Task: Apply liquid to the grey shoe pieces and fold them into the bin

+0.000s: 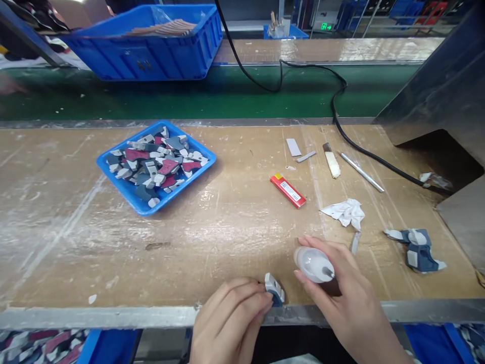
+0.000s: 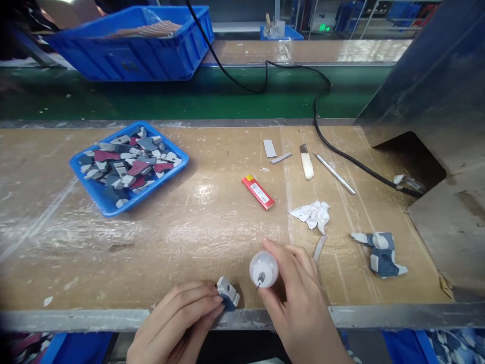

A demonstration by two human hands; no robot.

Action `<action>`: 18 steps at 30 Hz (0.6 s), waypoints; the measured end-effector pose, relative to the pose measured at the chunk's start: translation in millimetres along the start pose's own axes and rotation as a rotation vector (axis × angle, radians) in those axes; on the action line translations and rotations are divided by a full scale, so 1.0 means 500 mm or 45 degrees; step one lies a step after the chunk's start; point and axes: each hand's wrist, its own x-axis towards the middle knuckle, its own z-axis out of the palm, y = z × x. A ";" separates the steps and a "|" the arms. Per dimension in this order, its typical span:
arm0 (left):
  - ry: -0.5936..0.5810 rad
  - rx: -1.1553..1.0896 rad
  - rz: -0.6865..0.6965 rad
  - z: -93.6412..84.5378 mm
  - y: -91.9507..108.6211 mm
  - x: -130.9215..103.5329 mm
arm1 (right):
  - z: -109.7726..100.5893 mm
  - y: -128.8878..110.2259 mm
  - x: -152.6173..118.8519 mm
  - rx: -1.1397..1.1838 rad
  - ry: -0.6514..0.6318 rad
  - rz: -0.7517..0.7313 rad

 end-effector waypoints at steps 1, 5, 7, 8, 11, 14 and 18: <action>0.038 0.023 0.012 0.001 0.002 -0.004 | 0.000 0.003 -0.003 0.002 0.018 -0.017; 0.091 0.176 0.082 0.003 0.008 -0.015 | -0.004 -0.007 -0.014 0.184 0.142 0.043; 0.070 0.192 0.096 0.003 0.009 -0.017 | -0.006 -0.020 -0.020 0.437 0.217 0.124; 0.061 0.188 0.094 0.002 0.010 -0.017 | -0.007 -0.026 -0.024 0.568 0.267 0.159; 0.045 0.189 0.077 0.003 0.011 -0.017 | -0.016 -0.032 -0.040 0.836 0.327 0.220; 0.054 0.212 0.083 0.004 0.012 -0.016 | -0.028 -0.018 -0.058 0.956 0.265 0.307; 0.076 0.186 0.100 0.010 0.009 -0.022 | -0.038 0.000 -0.058 1.227 0.305 0.295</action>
